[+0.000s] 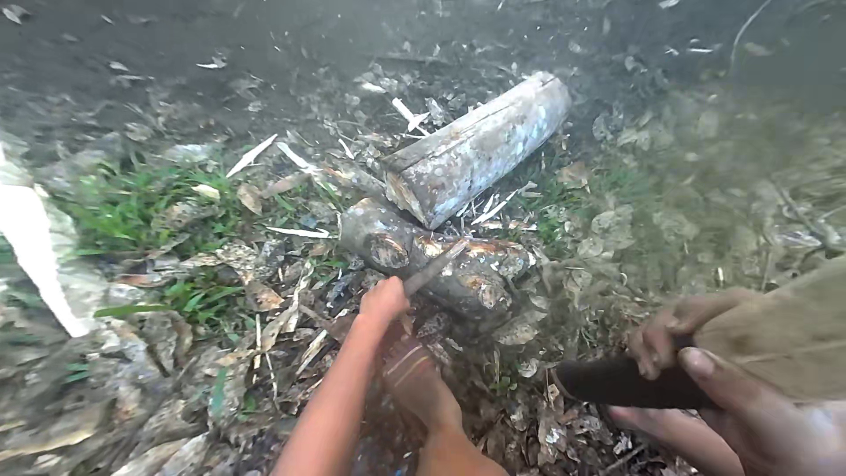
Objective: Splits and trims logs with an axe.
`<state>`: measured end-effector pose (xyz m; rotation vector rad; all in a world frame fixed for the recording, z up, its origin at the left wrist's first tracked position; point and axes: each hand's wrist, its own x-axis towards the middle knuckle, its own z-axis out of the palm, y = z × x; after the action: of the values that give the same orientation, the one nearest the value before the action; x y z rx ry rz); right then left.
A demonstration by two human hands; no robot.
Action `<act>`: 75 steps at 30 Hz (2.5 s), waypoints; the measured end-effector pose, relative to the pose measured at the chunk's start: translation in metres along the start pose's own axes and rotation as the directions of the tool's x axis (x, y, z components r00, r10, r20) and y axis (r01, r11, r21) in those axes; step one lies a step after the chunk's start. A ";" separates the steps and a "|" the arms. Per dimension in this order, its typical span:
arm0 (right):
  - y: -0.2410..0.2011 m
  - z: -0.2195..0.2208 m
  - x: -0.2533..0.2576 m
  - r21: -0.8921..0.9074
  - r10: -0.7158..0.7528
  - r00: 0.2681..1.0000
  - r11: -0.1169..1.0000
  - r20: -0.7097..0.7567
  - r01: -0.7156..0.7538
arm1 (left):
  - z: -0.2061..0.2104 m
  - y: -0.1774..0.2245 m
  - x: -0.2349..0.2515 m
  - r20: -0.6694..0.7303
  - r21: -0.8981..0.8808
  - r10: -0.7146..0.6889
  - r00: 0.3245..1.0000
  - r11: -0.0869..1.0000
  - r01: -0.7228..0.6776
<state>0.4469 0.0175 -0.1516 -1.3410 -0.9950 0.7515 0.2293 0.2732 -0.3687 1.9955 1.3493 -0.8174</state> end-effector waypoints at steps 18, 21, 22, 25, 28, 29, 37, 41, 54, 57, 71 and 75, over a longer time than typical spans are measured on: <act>0.151 -0.034 -0.053 -0.628 0.863 0.506 0.384 -0.017 -0.676 | 0.000 -0.010 0.024 0.089 -0.120 0.141 0.986 0.984 -0.130; 0.131 -0.037 -0.057 -0.608 0.851 0.525 0.402 -0.029 -0.685 | -0.003 0.006 -0.002 -0.080 0.044 0.058 0.995 0.998 -0.054; 0.119 -0.037 -0.061 -0.589 0.848 0.528 0.403 -0.048 -0.701 | -0.001 0.010 -0.008 -0.136 0.102 0.049 0.989 0.994 -0.035; 0.088 -0.037 -0.070 -0.560 0.817 0.570 0.430 -0.093 -0.708 | 0.017 0.016 -0.014 -0.291 0.222 0.047 0.956 0.975 0.019; 0.062 -0.027 -0.064 -0.477 0.702 0.704 0.587 -0.102 -0.654 | 0.026 0.020 -0.013 -0.363 0.266 0.044 0.931 0.962 0.058; 0.053 -0.022 -0.060 -0.436 0.629 0.770 0.666 -0.108 -0.605 | 0.028 0.021 -0.013 -0.365 0.284 0.047 0.930 0.957 0.063; -0.016 0.004 0.048 -0.043 -0.180 0.974 0.984 -0.137 0.175 | 0.023 0.019 -0.012 -0.337 0.344 0.085 0.938 0.938 0.039; 0.008 0.021 0.043 -0.065 -0.162 0.984 0.985 -0.081 0.157 | 0.021 0.019 -0.012 -0.325 0.338 0.078 0.943 0.940 0.039; 0.161 -0.042 -0.063 -0.702 0.852 0.522 0.355 -0.028 -0.617 | -0.019 0.002 -0.006 0.030 0.109 0.157 0.987 0.981 -0.160; 0.161 -0.044 -0.066 -0.686 0.842 0.539 0.381 -0.018 -0.619 | -0.020 0.012 -0.010 0.038 0.117 0.081 0.996 0.989 -0.085; -0.022 -0.008 0.014 -0.040 0.024 0.997 0.999 0.071 -0.021 | -0.023 0.020 -0.017 0.005 0.174 0.023 1.000 0.984 -0.024; -0.043 -0.006 0.063 0.127 -0.257 0.964 0.961 0.070 0.247 | -0.023 0.019 -0.016 0.010 0.164 0.030 0.999 0.986 -0.032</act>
<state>0.4741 0.0667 -0.0996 -1.0630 -1.1479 0.6668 0.2464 0.2748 -0.3393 2.1317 1.2796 -0.9473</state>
